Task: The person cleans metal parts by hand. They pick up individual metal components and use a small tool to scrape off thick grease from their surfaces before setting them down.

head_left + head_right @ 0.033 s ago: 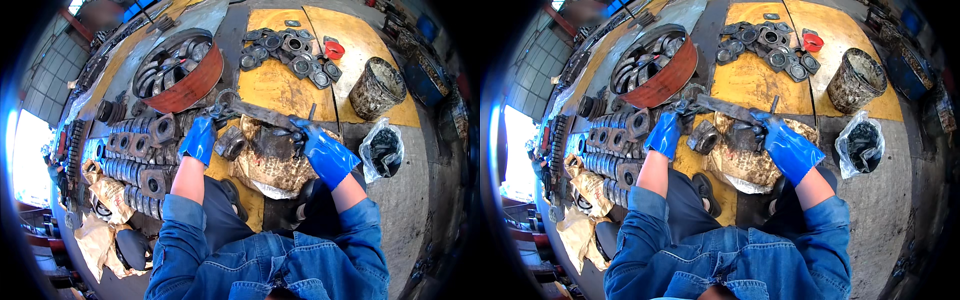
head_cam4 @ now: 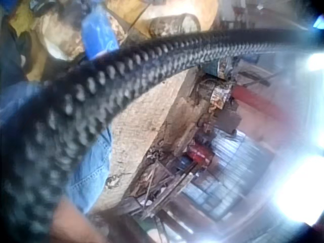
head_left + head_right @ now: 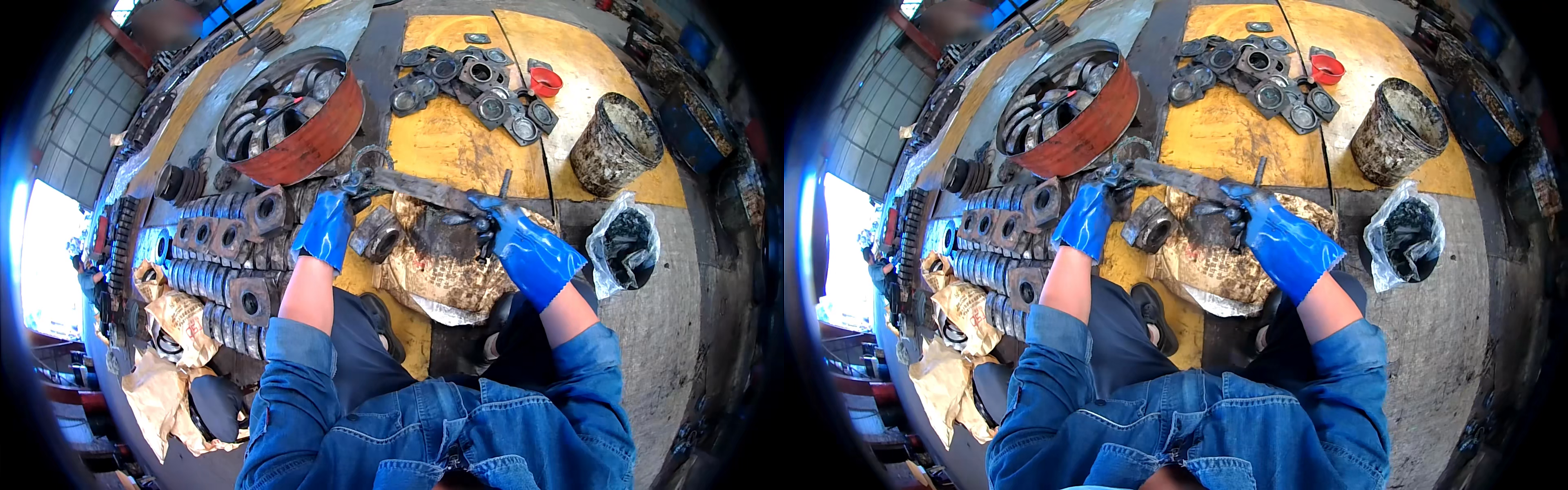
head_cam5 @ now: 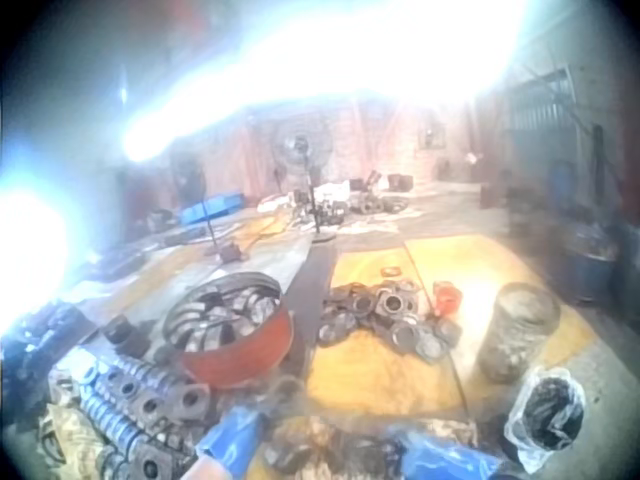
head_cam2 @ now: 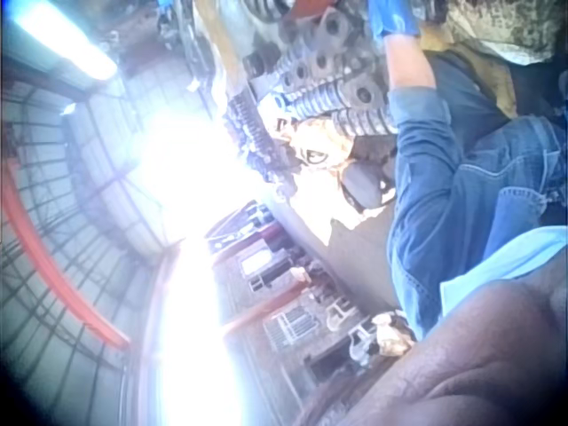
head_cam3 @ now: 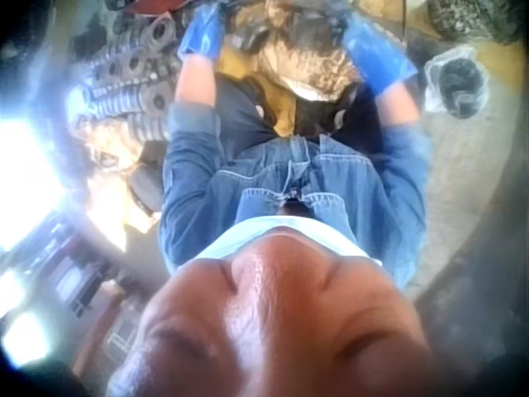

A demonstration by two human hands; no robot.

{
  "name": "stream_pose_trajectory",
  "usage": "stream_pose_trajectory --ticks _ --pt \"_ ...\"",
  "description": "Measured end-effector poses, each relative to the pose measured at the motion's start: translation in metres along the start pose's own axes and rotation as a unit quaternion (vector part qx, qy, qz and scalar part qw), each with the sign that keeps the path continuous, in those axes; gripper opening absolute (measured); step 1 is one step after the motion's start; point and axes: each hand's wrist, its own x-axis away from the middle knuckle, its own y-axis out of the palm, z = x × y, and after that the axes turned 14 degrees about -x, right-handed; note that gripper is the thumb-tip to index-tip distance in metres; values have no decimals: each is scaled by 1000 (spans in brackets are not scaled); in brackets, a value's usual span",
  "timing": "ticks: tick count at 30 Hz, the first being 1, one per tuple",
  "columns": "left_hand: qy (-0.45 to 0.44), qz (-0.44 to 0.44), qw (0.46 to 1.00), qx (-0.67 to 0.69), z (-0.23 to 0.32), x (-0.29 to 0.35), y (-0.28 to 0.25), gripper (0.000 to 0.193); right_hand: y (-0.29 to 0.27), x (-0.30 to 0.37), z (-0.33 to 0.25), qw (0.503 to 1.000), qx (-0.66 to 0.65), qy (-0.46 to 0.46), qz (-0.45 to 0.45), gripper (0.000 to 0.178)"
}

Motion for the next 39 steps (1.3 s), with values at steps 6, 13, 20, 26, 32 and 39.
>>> stream_pose_trajectory --ticks 6,13,20,26,32,39 --pt "24 6 999 -29 -3 -2 -7 22 5 7 20 999 27 -24 3 31" --pt "47 11 997 -58 -8 -4 -9 21 10 6 27 997 57 -46 5 33" --pt "65 14 995 -75 -13 -8 -12 20 15 3 27 992 102 -68 6 35" --pt "101 24 989 -109 -12 -14 -11 20 27 -3 26 934 331 -131 12 37" --pt "109 18 986 -125 -9 -5 -5 21 25 -31 40 995 -41 -30 -88 37" --pt "155 59 977 -131 -17 -1 -3 20 43 -3 91 659 671 -340 -19 45"
